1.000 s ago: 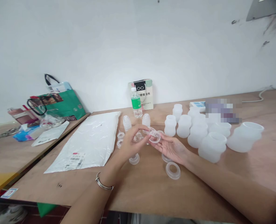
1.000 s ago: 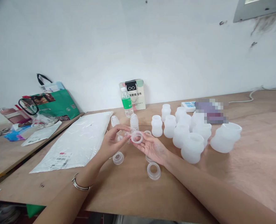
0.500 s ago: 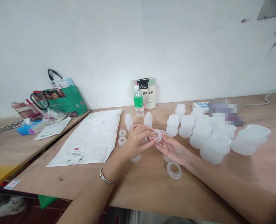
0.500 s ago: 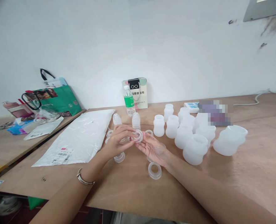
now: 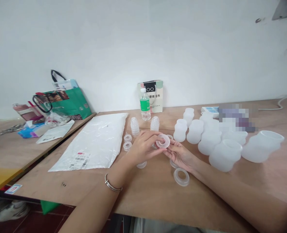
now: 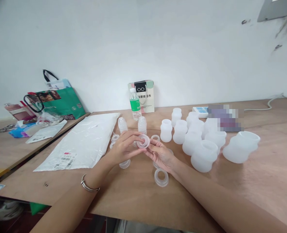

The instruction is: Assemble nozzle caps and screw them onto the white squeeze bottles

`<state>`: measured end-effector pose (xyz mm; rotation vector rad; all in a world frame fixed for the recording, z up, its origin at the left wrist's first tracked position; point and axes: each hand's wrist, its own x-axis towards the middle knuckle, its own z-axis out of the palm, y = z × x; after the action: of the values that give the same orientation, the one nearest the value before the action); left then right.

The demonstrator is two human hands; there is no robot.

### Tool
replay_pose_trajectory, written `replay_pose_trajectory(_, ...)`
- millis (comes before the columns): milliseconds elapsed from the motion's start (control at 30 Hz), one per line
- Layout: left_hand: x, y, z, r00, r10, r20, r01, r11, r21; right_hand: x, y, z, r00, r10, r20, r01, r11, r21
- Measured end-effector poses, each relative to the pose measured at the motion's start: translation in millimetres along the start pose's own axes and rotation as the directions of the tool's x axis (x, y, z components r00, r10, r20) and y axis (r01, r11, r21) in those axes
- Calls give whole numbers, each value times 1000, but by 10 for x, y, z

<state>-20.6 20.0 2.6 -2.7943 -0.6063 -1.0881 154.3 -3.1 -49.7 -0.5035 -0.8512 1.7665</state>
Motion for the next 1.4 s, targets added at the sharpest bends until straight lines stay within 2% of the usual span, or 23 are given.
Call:
replay_pose_trajectory(200, 7, 72, -16, 994, -91, 61, 96, 992, -79, -7, 12, 3, 999, -19, -26, 15, 991, -136)
replay_pose_trajectory(267, 8, 78, -13, 995, -78, 64, 83, 994, -70, -15, 2, 22, 999, -28, -33, 21, 980, -197)
replay_pose_trajectory(367, 1, 81, 6, 999, -37, 0, 37, 998, -57, -11, -5, 41, 997, -56, -47, 42, 967, -251)
replay_pose_trajectory(500, -4, 113, 30, 998, -13, -67, 9, 998, -58, 10, -1, 55, 995, -74, -60, 54, 958, -282)
replay_pose_trajectory(700, 23, 156, 7, 983, -112, -143, 105, 993, -60, -39, -37, 139, 993, -107, -54, 85, 945, -317)
replay_pose_trajectory(800, 39, 165, -3, 976, -120, -179, 115, 993, -39, -57, -44, 163, 991, -131, -34, 112, 933, -343)
replay_pose_trajectory(1133, 26, 305, -76, 987, -70, -143, 69, 998, -14, -61, -58, 190, 996, -59, -69, 30, 930, -367)
replay_pose_trajectory(1333, 36, 251, -27, 989, -42, -144, 42, 999, -4, -61, -43, 192, 995, -72, -72, 39, 925, -379)
replay_pose_trajectory(1400, 43, 197, -83, 986, -46, -159, 46, 999, 0, -58, -54, 157, 993, -86, -76, 51, 923, -381)
